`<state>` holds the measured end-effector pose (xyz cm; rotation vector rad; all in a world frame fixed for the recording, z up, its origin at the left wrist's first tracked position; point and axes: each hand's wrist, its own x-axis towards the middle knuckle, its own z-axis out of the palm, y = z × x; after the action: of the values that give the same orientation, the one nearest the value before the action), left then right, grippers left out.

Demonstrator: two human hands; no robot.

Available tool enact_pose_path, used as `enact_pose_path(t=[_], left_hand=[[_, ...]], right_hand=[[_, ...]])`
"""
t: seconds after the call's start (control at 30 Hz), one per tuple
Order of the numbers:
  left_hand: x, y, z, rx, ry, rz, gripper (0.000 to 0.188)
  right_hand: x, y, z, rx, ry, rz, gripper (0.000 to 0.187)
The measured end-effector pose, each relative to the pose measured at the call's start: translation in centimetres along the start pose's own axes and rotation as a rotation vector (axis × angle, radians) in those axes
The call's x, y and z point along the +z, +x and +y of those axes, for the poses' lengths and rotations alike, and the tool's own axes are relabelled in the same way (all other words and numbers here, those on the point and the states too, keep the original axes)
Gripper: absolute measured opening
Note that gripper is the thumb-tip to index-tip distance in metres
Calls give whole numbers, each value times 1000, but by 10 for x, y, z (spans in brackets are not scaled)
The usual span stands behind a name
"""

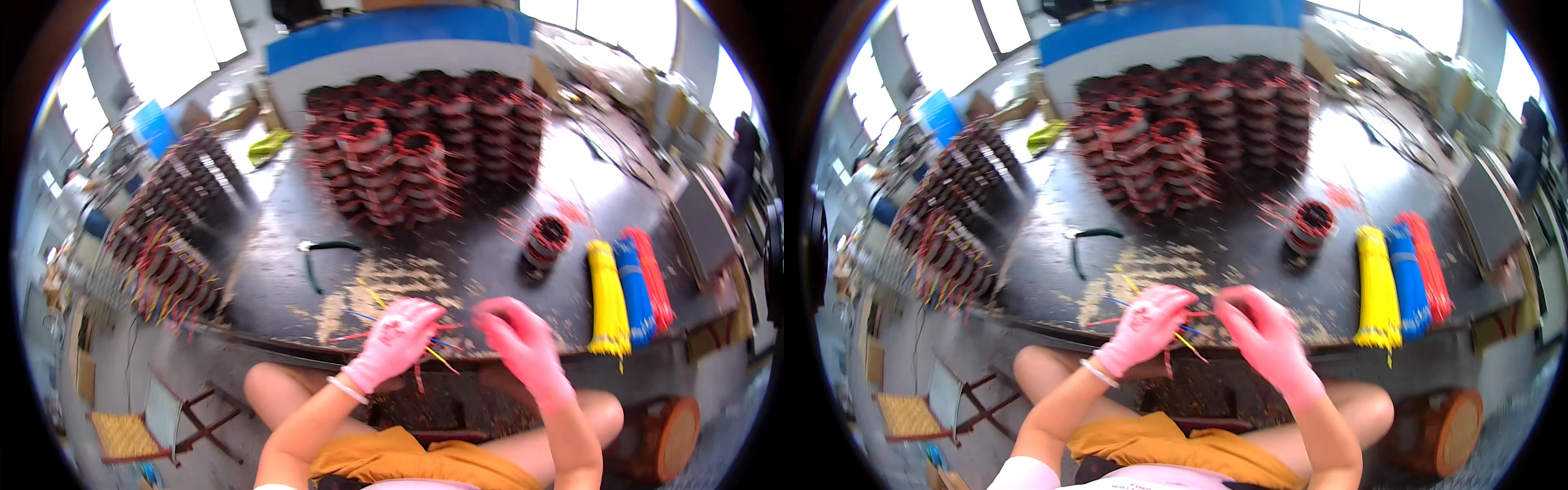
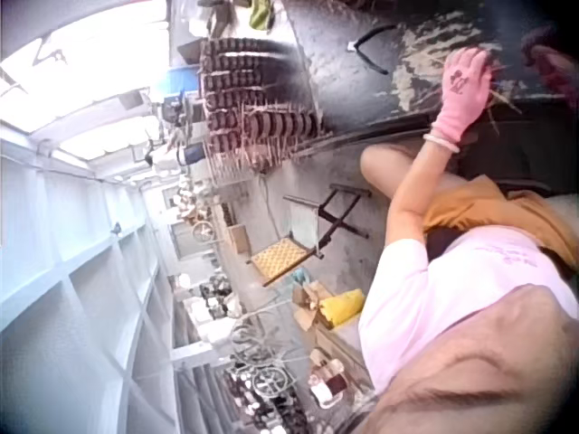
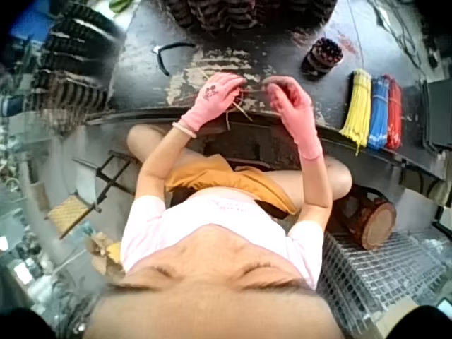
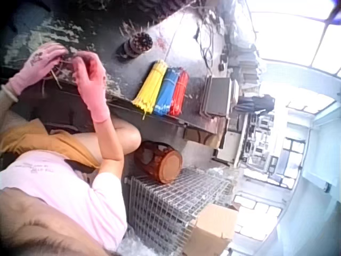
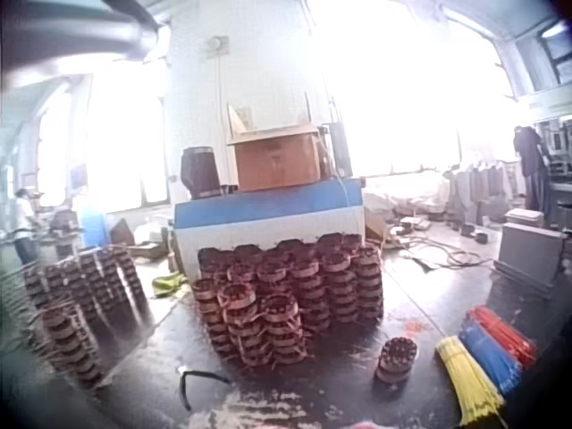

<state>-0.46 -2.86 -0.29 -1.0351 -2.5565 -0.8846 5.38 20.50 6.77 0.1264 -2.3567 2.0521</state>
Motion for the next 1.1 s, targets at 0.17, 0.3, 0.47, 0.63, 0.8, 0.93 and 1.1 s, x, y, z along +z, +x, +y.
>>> enact_pose_path(t=[0.17, 0.3, 0.47, 0.63, 0.8, 0.93, 1.1], left_hand=[[11, 1, 0, 53, 62, 38, 32], [10, -12, -5, 35, 51, 65, 32], [21, 4, 2, 29, 14, 81, 30], [15, -7, -2, 11, 29, 113, 29], [17, 0, -1, 71, 35, 140, 30], [18, -13, -4, 5, 11, 140, 31], [19, -8, -5, 44, -1, 161, 33]], right_hand=[[-50, -81, -102, -552, 687, -700, 59], [0, -54, -26, -501, 652, -369, 30], [-24, -4, 365, 289, -1426, -485, 41], [-8, -4, 397, 279, -1640, -674, 46], [-14, -2, 387, 284, -1585, -521, 46], [5, -1, 323, 492, -1414, -735, 62], [3, -5, 289, 397, -1257, -676, 54]])
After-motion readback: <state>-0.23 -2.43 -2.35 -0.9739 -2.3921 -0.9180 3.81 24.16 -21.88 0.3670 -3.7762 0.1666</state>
